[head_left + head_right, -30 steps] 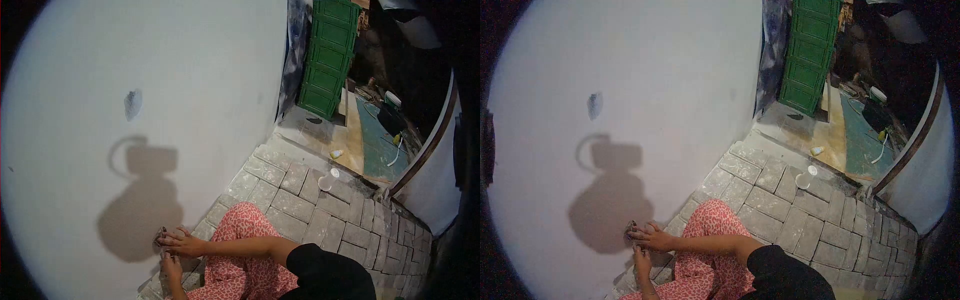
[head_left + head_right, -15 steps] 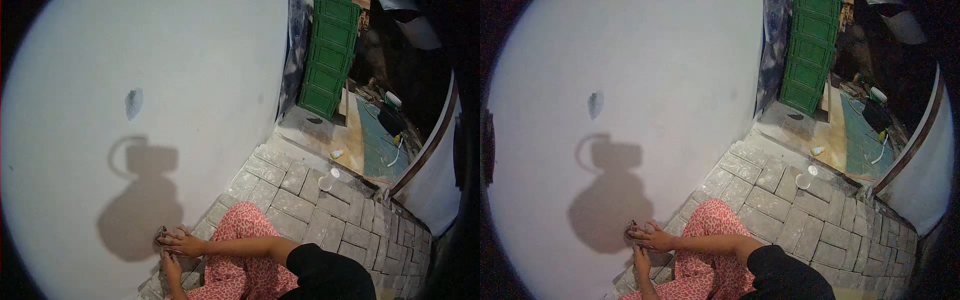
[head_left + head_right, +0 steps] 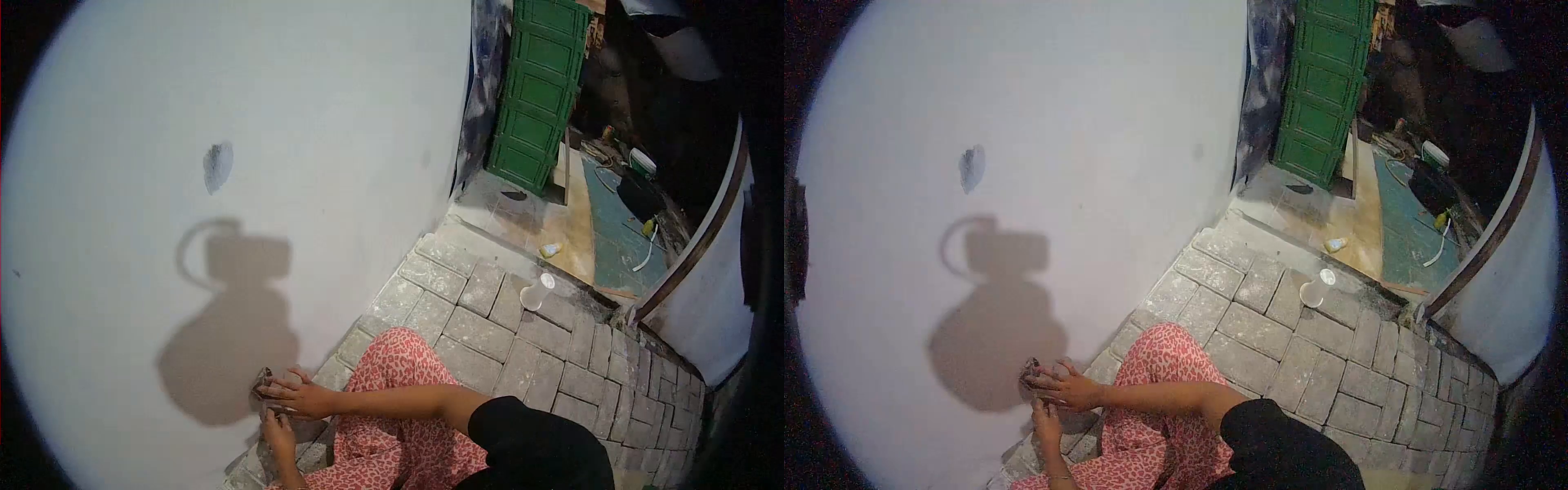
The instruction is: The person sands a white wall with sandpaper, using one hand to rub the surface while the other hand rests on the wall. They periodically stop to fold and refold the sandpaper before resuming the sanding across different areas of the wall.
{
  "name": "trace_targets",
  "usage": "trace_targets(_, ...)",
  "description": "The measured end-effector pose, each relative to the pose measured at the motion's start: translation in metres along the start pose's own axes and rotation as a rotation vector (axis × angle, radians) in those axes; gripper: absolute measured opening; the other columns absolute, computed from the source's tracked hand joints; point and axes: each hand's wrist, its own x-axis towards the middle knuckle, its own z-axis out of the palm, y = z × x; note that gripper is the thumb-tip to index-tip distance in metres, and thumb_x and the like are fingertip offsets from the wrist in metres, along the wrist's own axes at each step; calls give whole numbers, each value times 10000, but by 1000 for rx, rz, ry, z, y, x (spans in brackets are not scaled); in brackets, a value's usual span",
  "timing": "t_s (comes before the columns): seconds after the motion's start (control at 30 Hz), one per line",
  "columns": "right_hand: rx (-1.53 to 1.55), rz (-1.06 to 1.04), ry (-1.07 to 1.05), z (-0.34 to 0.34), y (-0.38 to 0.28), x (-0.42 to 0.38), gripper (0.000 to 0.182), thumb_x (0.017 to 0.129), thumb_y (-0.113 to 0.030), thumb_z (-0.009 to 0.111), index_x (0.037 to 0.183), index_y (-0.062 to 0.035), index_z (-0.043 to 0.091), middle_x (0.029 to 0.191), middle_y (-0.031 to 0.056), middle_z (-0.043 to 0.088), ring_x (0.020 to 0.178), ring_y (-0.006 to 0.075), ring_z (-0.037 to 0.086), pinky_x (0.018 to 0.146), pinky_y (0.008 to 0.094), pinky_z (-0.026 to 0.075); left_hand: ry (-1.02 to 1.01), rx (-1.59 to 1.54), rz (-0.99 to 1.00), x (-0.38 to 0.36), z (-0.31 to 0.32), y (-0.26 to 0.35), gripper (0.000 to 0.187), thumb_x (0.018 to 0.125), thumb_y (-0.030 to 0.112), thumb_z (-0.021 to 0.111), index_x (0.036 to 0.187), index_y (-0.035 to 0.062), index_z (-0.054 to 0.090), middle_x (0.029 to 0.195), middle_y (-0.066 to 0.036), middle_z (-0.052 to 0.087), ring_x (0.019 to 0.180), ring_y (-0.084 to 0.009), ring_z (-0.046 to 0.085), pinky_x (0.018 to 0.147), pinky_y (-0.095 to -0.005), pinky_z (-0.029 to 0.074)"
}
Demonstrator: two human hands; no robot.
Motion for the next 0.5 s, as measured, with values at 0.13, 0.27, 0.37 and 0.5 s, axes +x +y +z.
trace_targets(0.13,-59,-37,56,4,2,1,644,845,-345,534,1412,-182,275,1509,35,116,1389,257,78,1034,596,88,38,-86,145,9,15,-24,343,843,38,505,1168,-63,457,1100,-272,543,1002,-397,543,833,-445,414)
trace_targets(0.27,0,-11,50,7,3,2,670,846,-326,547,1428,-193,241,1511,35,106,1391,254,63,1044,592,72,-177,-118,-23,1,-18,17,395,866,50,495,1236,-64,417,1219,-260,489,1087,-382,502,901,-431,393)
trace_targets(0.37,-45,-12,117,9,1,2,664,856,-327,543,1429,-190,237,1512,34,103,1390,251,68,1044,574,90,-31,-133,111,7,6,-15,387,871,61,493,1230,-67,425,1225,-262,478,1100,-387,486,905,-425,391)
trace_targets(0.5,-50,-25,75,3,2,1,650,865,-338,525,1427,-178,240,1512,30,107,1390,242,79,1043,564,90,-76,-82,44,11,11,-21,414,868,84,509,1243,-64,416,1213,-264,482,1093,-391,488,902,-425,394)
